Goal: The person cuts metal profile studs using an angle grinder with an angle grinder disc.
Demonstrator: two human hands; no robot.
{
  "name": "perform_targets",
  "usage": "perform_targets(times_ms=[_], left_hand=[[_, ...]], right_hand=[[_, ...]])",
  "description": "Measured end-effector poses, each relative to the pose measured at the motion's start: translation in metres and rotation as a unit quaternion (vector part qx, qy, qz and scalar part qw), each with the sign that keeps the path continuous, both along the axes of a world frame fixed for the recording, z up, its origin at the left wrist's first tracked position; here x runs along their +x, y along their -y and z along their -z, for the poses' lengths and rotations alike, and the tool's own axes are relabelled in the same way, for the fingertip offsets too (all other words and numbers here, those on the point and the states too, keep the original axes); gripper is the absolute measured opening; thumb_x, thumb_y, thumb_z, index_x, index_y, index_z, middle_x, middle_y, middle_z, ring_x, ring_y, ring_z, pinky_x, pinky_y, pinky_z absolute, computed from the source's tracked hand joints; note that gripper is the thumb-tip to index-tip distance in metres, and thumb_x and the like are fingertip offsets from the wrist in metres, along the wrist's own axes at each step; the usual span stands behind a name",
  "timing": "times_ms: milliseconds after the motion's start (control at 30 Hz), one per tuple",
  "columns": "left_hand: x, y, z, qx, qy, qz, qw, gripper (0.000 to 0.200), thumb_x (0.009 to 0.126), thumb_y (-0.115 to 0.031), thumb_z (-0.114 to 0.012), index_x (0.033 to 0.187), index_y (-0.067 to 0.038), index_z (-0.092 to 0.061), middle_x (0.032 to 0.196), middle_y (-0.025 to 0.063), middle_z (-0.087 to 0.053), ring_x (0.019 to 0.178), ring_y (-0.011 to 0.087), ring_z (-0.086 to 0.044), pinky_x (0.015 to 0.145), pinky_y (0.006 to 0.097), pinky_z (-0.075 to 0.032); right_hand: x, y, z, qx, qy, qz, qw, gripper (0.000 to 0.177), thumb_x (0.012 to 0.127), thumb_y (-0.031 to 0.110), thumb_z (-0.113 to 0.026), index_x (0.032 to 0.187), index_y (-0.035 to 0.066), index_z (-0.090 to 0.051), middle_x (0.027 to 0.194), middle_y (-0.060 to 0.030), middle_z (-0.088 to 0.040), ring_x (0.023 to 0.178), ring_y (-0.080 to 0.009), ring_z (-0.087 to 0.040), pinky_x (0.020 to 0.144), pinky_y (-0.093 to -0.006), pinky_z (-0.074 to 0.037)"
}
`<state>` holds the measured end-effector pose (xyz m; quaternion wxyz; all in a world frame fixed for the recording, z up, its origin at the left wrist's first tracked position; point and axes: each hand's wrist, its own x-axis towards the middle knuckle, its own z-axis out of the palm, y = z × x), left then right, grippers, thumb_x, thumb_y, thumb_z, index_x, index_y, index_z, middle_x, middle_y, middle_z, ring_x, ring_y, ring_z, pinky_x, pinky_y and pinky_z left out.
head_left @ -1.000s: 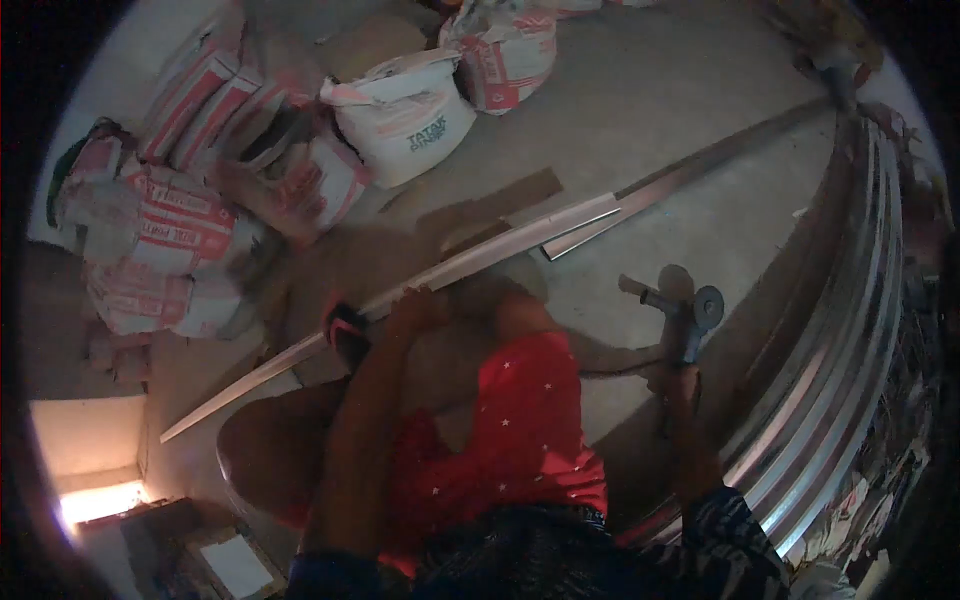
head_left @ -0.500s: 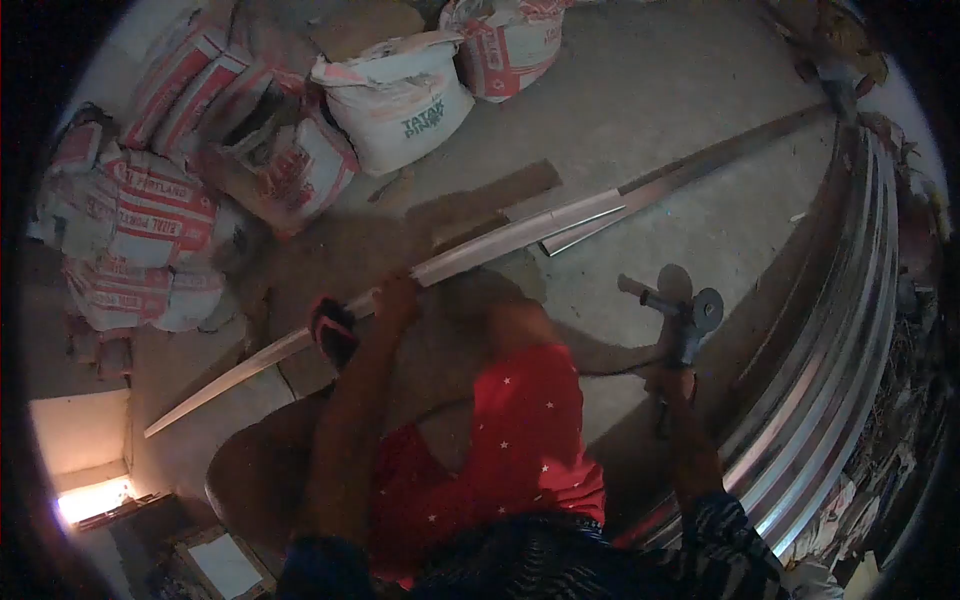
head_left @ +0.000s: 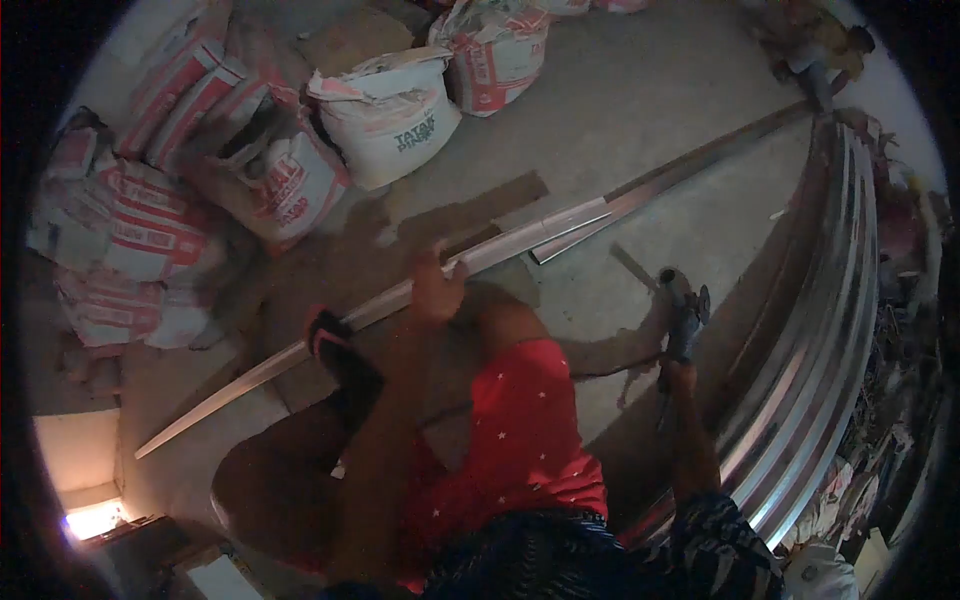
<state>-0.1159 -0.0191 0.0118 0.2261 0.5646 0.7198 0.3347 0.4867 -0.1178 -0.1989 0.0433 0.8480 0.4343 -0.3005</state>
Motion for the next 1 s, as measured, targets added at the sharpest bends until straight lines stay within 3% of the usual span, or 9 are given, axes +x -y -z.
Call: perform_targets(times_ms=[67, 133, 267, 367, 467, 767, 867, 933, 1000], left_hand=[[0.034, 0.008, -0.025, -0.016, 0.108, 0.038, 0.993, 0.038, 0.093, -0.024, -0.061, 0.128, -0.009, -0.058, 0.113, 0.0215, -0.066, 0.102, 0.0321, -0.066, 0.09, 0.0415, -0.051], [0.07, 0.02, -0.02, 0.055, 0.034, 0.125, 0.99, 0.032, 0.092, -0.025, -0.063, 0.121, -0.011, -0.061, 0.1, 0.017, -0.069, 0.092, 0.0295, -0.069, 0.085, 0.0398, -0.053], [0.107, 0.029, -0.032, -0.112, 0.15, 0.204, 0.961, 0.03, 0.091, -0.029, -0.065, 0.114, -0.009, -0.065, 0.102, 0.017, -0.069, 0.093, 0.0327, -0.068, 0.084, 0.0395, -0.053], [0.111, 0.029, -0.04, -0.113, 0.037, 0.145, 0.982, 0.032, 0.088, -0.031, -0.066, 0.111, -0.009, -0.068, 0.104, 0.0175, -0.069, 0.094, 0.0347, -0.068, 0.085, 0.0407, -0.053], [0.059, 0.011, -0.037, -0.051, -0.122, -0.004, 0.991, 0.035, 0.085, -0.033, -0.068, 0.111, -0.009, -0.068, 0.104, 0.0171, -0.069, 0.094, 0.0353, -0.068, 0.085, 0.0424, -0.054], [-0.142, 0.011, 0.085, -0.109, -0.275, 0.241, 0.925, 0.031, 0.083, -0.034, -0.067, 0.102, -0.01, -0.065, 0.098, 0.014, -0.069, 0.09, 0.0341, -0.068, 0.079, 0.0465, -0.053], [-0.142, 0.006, 0.077, -0.208, -0.314, 0.257, 0.89, 0.03, 0.081, -0.033, -0.069, 0.099, -0.009, -0.063, 0.098, 0.0125, -0.068, 0.09, 0.0336, -0.067, 0.077, 0.0475, -0.052], [-0.129, 0.02, 0.082, -0.191, -0.402, 0.208, 0.871, 0.03, 0.078, -0.03, -0.072, 0.099, -0.01, -0.063, 0.098, 0.0116, -0.067, 0.092, 0.0327, -0.066, 0.078, 0.0465, -0.051], [-0.123, 0.028, 0.082, -0.146, -0.454, 0.17, 0.862, 0.029, 0.077, -0.027, -0.073, 0.098, -0.011, -0.062, 0.099, 0.0109, -0.066, 0.094, 0.0318, -0.065, 0.08, 0.0458, -0.05]], right_hand=[[-0.006, 0.007, -0.023, 0.097, -0.127, 0.027, 0.987, 0.048, 0.075, 0.042, -0.074, 0.094, -0.001, -0.067, 0.083, -0.0129, -0.069, 0.076, -0.0253, -0.067, 0.071, -0.0376, -0.053], [-0.043, 0.016, -0.088, 0.172, -0.277, 0.105, 0.939, 0.042, 0.078, 0.038, -0.073, 0.092, -0.002, -0.067, 0.078, -0.0119, -0.068, 0.069, -0.0239, -0.066, 0.065, -0.0367, -0.052], [-0.105, 0.016, -0.191, 0.195, -0.447, 0.192, 0.852, 0.036, 0.079, 0.034, -0.073, 0.089, 0.001, -0.066, 0.074, -0.0088, -0.067, 0.063, -0.0191, -0.063, 0.061, -0.0336, -0.05], [-0.159, -0.006, -0.279, 0.171, -0.415, 0.149, 0.881, 0.035, 0.078, 0.033, -0.074, 0.088, 0.0, -0.065, 0.074, -0.009, -0.066, 0.064, -0.0185, -0.063, 0.06, -0.033, -0.05], [-0.167, -0.012, -0.285, 0.232, -0.411, 0.129, 0.872, 0.037, 0.077, 0.034, -0.074, 0.089, 0.001, -0.064, 0.073, -0.0088, -0.066, 0.064, -0.0179, -0.063, 0.059, -0.0325, -0.05], [-0.08, 0.024, -0.216, 0.26, -0.306, 0.067, 0.914, 0.039, 0.074, 0.035, -0.074, 0.09, 0.0, -0.064, 0.079, -0.0095, -0.066, 0.064, -0.0206, -0.061, 0.058, -0.0337, -0.048], [-0.111, 0.04, -0.274, 0.22, -0.298, 0.154, 0.916, 0.035, 0.075, 0.032, -0.072, 0.089, 0.001, -0.064, 0.079, -0.0097, -0.064, 0.063, -0.022, -0.06, 0.056, -0.0349, -0.048], [-0.096, 0.066, -0.259, 0.303, -0.204, -0.041, 0.93, 0.032, 0.076, 0.03, -0.071, 0.088, 0.002, -0.062, 0.076, -0.0077, -0.063, 0.06, -0.0207, -0.059, 0.053, -0.0346, -0.046], [-0.115, 0.059, -0.278, 0.288, -0.185, -0.029, 0.939, 0.029, 0.077, 0.029, -0.069, 0.086, 0.002, -0.062, 0.074, -0.0059, -0.061, 0.059, -0.0192, -0.058, 0.05, -0.0339, -0.045]])
